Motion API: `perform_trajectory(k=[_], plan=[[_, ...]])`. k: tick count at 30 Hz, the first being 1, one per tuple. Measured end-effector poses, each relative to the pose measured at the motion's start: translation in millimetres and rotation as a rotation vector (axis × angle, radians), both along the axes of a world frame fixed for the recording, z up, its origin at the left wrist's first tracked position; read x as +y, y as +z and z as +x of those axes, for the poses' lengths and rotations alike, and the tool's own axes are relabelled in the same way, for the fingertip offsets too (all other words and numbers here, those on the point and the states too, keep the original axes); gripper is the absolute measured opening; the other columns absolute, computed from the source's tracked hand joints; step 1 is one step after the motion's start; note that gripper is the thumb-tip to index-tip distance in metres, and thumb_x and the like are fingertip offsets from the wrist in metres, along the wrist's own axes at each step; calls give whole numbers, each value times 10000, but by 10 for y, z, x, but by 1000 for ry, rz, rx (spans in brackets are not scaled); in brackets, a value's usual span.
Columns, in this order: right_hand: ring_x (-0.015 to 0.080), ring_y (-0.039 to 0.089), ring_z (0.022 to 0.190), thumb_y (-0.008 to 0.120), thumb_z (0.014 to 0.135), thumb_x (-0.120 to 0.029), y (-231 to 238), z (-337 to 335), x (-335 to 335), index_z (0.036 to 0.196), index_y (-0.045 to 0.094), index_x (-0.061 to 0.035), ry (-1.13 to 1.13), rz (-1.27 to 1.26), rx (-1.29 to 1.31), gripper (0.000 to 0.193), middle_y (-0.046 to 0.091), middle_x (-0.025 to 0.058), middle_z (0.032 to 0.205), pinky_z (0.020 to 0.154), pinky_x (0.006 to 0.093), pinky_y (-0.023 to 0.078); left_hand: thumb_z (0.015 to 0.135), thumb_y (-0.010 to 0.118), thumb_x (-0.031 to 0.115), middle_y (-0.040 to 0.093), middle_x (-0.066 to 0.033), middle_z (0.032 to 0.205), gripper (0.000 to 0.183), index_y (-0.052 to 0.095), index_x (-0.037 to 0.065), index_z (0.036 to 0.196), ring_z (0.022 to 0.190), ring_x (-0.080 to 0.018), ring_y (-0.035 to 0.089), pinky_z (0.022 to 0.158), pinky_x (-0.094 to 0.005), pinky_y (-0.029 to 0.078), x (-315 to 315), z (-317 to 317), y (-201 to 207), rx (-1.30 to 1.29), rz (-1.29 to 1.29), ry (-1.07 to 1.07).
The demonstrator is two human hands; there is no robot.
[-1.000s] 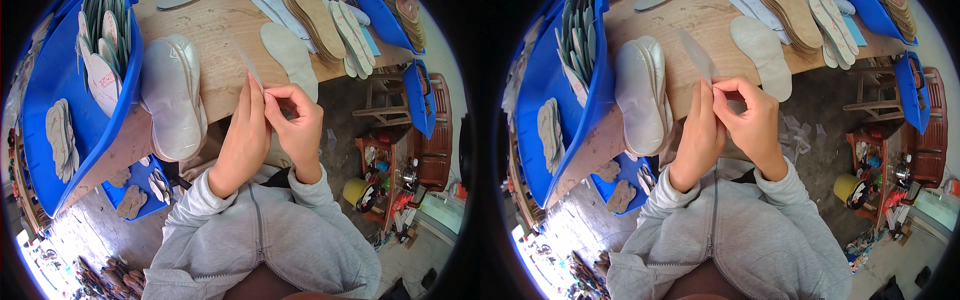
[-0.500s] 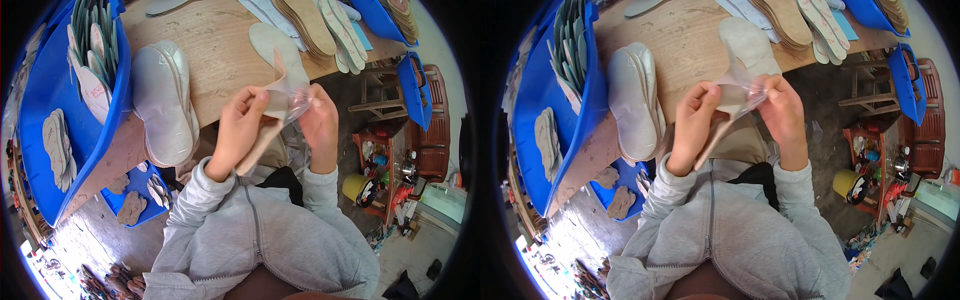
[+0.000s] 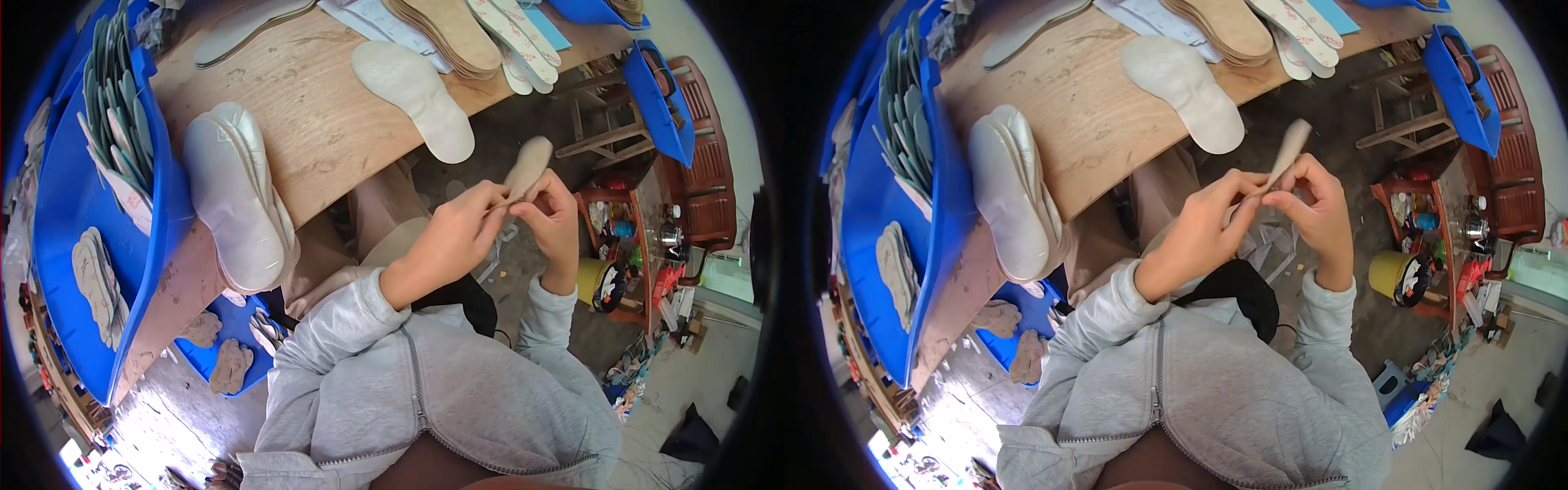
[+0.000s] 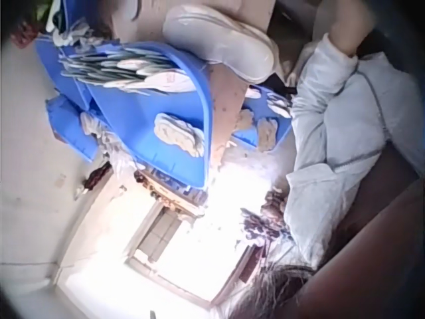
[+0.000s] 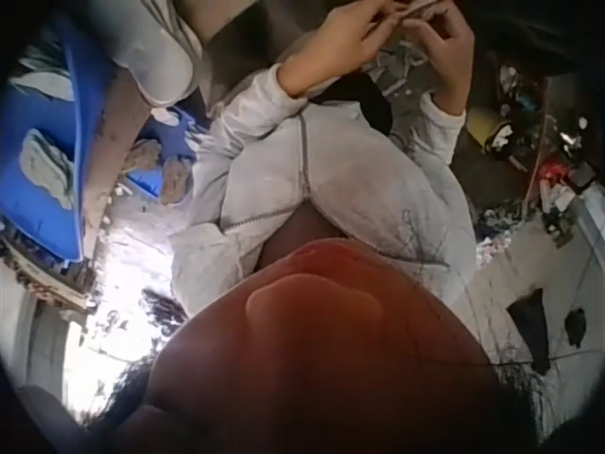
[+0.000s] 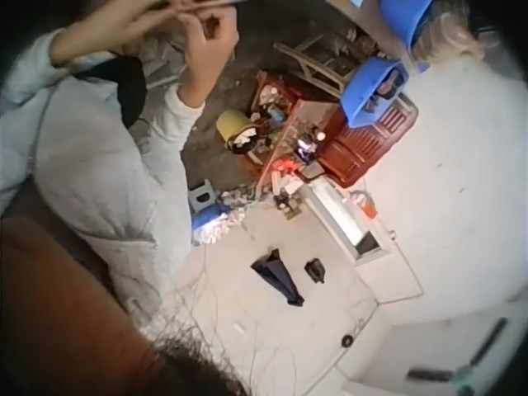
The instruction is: The person unbinds a bundle of shoe soles, sorts through different insole layers on the table, and peels protective plastic film from shoe pads by hand.
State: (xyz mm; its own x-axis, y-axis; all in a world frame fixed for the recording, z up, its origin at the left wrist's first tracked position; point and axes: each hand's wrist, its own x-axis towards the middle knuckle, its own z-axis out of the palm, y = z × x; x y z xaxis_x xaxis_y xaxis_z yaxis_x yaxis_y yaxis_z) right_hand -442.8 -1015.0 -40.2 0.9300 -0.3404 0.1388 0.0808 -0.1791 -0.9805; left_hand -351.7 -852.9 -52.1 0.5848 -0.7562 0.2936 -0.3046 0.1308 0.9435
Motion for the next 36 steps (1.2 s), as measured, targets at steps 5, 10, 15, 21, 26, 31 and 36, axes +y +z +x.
perform_trajectory(k=[5, 10, 15, 21, 26, 31, 36], plan=[[70, 494, 770, 659, 819, 3, -175, -164, -207, 788, 484, -59, -197, 236, -109, 189, 545, 6, 865, 721, 216, 405, 957, 510, 58, 624, -118, 1122, 76, 517, -4, 1001, 916, -122, 593, 755, -271, 482, -49, -32, -143, 337, -97, -127], [84, 505, 793, 603, 862, -2, -237, -134, -144, 765, 459, -55, -259, 35, -67, 181, 559, 30, 877, 730, 222, 411, 932, 552, 85, 611, -137, 1083, 212, 433, -32, 1064, 988, -171, 602, 845, -332, 495, -267, -129, -264, 572, -81, -90], [106, 589, 788, 616, 817, 22, -280, -100, -135, 1108, 591, -18, -78, -408, 77, 295, 628, 70, 886, 704, 226, 449, 898, 630, 149, 646, -187, 882, 247, 483, -7, 1019, 812, -323, 665, 678, -363, 495, -435, -6, -348, 163, 33, 58], [91, 562, 697, 619, 845, 3, -784, -143, -423, 929, 608, -3, -183, 62, 87, 86, 622, 23, 793, 645, 222, 444, 896, 632, 165, 578, -195, 691, 202, 536, -13, 905, 618, -317, 559, 553, -349, 448, -365, 80, -465, 135, 162, 8], [69, 511, 663, 658, 861, -77, -2410, -793, -1355, 921, 599, -53, -735, 245, -130, 87, 572, -14, 769, 608, 215, 426, 912, 611, 161, 539, -169, 617, 191, 540, -12, 878, 525, -266, 528, 503, -346, 411, -269, 114, -434, 179, 103, 149], [272, 580, 850, 696, 808, -271, -3973, -2570, -2165, 1035, 605, -8, -1224, -99, 783, 359, 597, 138, 934, 747, 371, 466, 938, 592, 184, 472, -93, 568, 200, 540, -3, 888, 506, -106, 396, 473, -291, 352, -40, 454, -245, 279, 60, 307], [418, 480, 1219, 716, 777, -472, -3049, -2693, -2178, 1280, 443, 134, -736, -578, 1404, 834, 508, 303, 1278, 1026, 444, 380, 931, 582, 198, 525, -128, 656, 187, 558, 13, 946, 554, -199, 484, 558, -312, 403, 70, 453, -1, 50, 145, -16]])
